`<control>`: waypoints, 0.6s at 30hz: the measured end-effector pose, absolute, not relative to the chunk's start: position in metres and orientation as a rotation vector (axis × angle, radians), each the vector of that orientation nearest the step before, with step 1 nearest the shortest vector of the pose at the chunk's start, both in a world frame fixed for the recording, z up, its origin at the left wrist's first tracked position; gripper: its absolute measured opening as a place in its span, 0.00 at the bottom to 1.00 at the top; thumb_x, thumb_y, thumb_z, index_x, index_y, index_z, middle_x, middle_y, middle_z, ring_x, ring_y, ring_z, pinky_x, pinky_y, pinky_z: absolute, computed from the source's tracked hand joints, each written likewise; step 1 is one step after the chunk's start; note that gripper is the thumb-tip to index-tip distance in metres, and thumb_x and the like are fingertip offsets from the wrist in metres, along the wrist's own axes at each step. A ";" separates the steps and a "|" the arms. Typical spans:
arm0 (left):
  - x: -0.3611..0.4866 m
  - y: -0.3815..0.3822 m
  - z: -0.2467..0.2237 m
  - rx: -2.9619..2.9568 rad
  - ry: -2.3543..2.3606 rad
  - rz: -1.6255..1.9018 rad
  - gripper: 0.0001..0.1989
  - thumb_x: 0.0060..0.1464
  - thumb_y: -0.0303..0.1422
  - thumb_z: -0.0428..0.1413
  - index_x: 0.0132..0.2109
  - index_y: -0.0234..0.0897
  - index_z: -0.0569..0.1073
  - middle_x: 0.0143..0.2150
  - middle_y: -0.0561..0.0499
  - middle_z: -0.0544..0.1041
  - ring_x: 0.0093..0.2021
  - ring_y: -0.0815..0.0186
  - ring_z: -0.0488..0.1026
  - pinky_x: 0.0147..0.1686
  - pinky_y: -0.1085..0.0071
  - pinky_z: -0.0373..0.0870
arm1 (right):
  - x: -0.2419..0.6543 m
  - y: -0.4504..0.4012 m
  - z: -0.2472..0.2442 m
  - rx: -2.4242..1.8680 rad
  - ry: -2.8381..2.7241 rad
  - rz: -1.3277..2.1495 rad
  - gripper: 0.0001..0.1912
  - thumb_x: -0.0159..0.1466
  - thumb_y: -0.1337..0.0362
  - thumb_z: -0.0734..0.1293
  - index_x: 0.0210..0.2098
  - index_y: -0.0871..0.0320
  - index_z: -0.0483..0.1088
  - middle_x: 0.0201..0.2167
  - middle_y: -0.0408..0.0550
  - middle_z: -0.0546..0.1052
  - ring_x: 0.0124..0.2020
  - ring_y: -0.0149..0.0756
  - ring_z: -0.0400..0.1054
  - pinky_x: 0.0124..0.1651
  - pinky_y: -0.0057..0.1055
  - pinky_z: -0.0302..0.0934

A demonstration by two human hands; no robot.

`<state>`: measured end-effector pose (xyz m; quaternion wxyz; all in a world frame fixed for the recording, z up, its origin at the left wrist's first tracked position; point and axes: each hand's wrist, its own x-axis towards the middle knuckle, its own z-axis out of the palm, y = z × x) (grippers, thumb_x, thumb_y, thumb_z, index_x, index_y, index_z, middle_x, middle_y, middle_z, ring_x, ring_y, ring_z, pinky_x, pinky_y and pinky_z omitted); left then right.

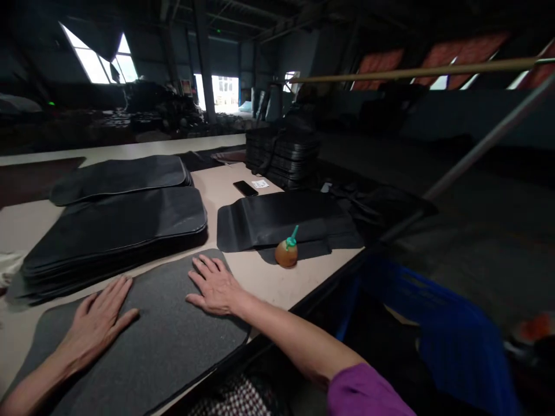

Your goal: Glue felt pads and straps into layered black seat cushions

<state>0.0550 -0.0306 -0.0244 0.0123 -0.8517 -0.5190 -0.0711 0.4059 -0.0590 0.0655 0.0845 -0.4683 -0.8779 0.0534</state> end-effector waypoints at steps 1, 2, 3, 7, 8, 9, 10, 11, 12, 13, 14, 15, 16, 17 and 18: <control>0.056 -0.032 -0.025 -2.632 -1.626 -0.230 0.41 0.65 0.54 0.38 0.76 0.31 0.52 0.77 0.39 0.52 0.77 0.50 0.47 0.71 0.45 0.47 | 0.406 -0.061 0.068 -1.369 -2.622 0.121 0.35 0.74 0.42 0.57 0.69 0.60 0.60 0.76 0.58 0.50 0.76 0.51 0.38 0.74 0.55 0.41; 0.057 -0.032 -0.025 -2.611 -1.632 -0.240 0.42 0.65 0.54 0.38 0.75 0.30 0.53 0.77 0.38 0.52 0.77 0.49 0.45 0.70 0.44 0.47 | 0.407 -0.064 0.072 -1.323 -2.621 0.078 0.35 0.74 0.42 0.57 0.69 0.60 0.60 0.75 0.58 0.51 0.76 0.51 0.38 0.74 0.55 0.40; 0.058 -0.033 -0.026 -2.595 -1.632 -0.247 0.42 0.64 0.54 0.38 0.75 0.30 0.54 0.77 0.38 0.51 0.77 0.48 0.44 0.70 0.44 0.47 | 0.409 -0.068 0.076 -1.263 -2.609 0.037 0.34 0.74 0.43 0.57 0.68 0.61 0.60 0.75 0.58 0.52 0.76 0.50 0.40 0.74 0.55 0.40; 0.057 -0.032 -0.026 -2.597 -1.605 -0.247 0.41 0.65 0.53 0.37 0.75 0.31 0.53 0.78 0.38 0.47 0.78 0.50 0.43 0.70 0.47 0.48 | 0.442 -0.095 0.086 -1.260 -2.111 -0.103 0.19 0.74 0.52 0.62 0.60 0.54 0.66 0.62 0.52 0.72 0.63 0.40 0.63 0.66 0.40 0.59; 0.056 -0.032 -0.026 -2.602 -1.601 -0.245 0.40 0.66 0.53 0.37 0.76 0.32 0.52 0.78 0.39 0.47 0.78 0.50 0.43 0.70 0.47 0.47 | 0.458 -0.102 0.086 -1.354 -1.854 -0.150 0.15 0.73 0.53 0.63 0.55 0.51 0.67 0.56 0.50 0.74 0.57 0.39 0.68 0.60 0.38 0.63; 0.056 -0.032 -0.025 -2.605 -1.599 -0.242 0.40 0.66 0.52 0.37 0.76 0.33 0.52 0.78 0.39 0.47 0.78 0.51 0.43 0.70 0.47 0.47 | 0.476 -0.108 0.085 -1.449 -1.628 -0.198 0.14 0.73 0.54 0.64 0.54 0.52 0.66 0.53 0.52 0.73 0.54 0.41 0.68 0.56 0.39 0.66; 0.055 -0.032 -0.024 -2.608 -1.601 -0.240 0.39 0.67 0.52 0.37 0.76 0.34 0.51 0.78 0.40 0.47 0.78 0.52 0.43 0.70 0.47 0.47 | 0.496 -0.113 0.082 -1.525 -1.454 -0.234 0.17 0.72 0.54 0.63 0.56 0.55 0.63 0.54 0.57 0.70 0.53 0.44 0.68 0.53 0.42 0.67; 0.055 -0.032 -0.022 -2.614 -1.607 -0.239 0.38 0.67 0.51 0.38 0.76 0.35 0.51 0.78 0.40 0.47 0.78 0.52 0.44 0.70 0.47 0.47 | 0.516 -0.117 0.079 -1.585 -1.323 -0.263 0.22 0.72 0.52 0.63 0.60 0.57 0.60 0.57 0.62 0.65 0.53 0.47 0.66 0.52 0.46 0.67; 0.056 -0.033 -0.020 -2.624 -1.611 -0.237 0.37 0.68 0.51 0.38 0.76 0.36 0.51 0.78 0.40 0.47 0.78 0.52 0.44 0.70 0.47 0.47 | 0.536 -0.118 0.076 -1.628 -1.223 -0.275 0.29 0.70 0.50 0.65 0.62 0.60 0.57 0.60 0.67 0.61 0.55 0.51 0.65 0.52 0.50 0.66; 0.057 -0.034 -0.017 -2.636 -1.616 -0.238 0.36 0.69 0.50 0.39 0.76 0.37 0.52 0.78 0.40 0.47 0.78 0.52 0.44 0.70 0.47 0.47 | 0.555 -0.117 0.072 -1.681 -1.149 -0.267 0.36 0.66 0.47 0.69 0.63 0.62 0.56 0.62 0.70 0.59 0.56 0.55 0.64 0.53 0.52 0.66; 0.058 -0.035 -0.013 -2.646 -1.625 -0.243 0.35 0.69 0.50 0.39 0.76 0.37 0.53 0.78 0.40 0.48 0.77 0.52 0.45 0.71 0.47 0.47 | 0.571 -0.115 0.068 -1.783 -1.103 -0.226 0.43 0.61 0.43 0.72 0.64 0.62 0.57 0.63 0.70 0.59 0.58 0.56 0.63 0.55 0.52 0.65; 0.060 -0.036 -0.009 -2.654 -1.636 -0.249 0.34 0.70 0.50 0.40 0.75 0.37 0.54 0.78 0.40 0.49 0.77 0.52 0.46 0.71 0.47 0.47 | 0.584 -0.111 0.065 -1.866 -1.134 -0.147 0.47 0.58 0.40 0.73 0.65 0.62 0.57 0.63 0.69 0.61 0.59 0.58 0.63 0.58 0.53 0.64; 0.062 -0.037 -0.005 -2.658 -1.648 -0.261 0.34 0.70 0.49 0.40 0.75 0.38 0.55 0.78 0.40 0.50 0.77 0.52 0.47 0.71 0.47 0.46 | 0.594 -0.107 0.063 -1.924 -1.218 -0.056 0.50 0.55 0.38 0.73 0.65 0.63 0.58 0.60 0.68 0.66 0.57 0.59 0.65 0.58 0.55 0.63; 0.064 -0.039 0.000 -2.660 -1.660 -0.277 0.33 0.70 0.50 0.41 0.74 0.39 0.56 0.78 0.39 0.50 0.77 0.52 0.48 0.71 0.47 0.46 | 0.600 -0.103 0.061 -1.978 -1.272 0.015 0.50 0.55 0.37 0.72 0.65 0.62 0.58 0.57 0.66 0.70 0.56 0.60 0.67 0.57 0.55 0.63; 0.066 -0.040 0.004 -2.651 -1.679 -0.301 0.33 0.70 0.51 0.42 0.74 0.39 0.58 0.77 0.39 0.51 0.77 0.52 0.48 0.71 0.47 0.46 | 0.604 -0.099 0.060 -2.038 -1.294 0.044 0.51 0.55 0.36 0.72 0.65 0.62 0.59 0.55 0.65 0.72 0.53 0.60 0.69 0.55 0.54 0.65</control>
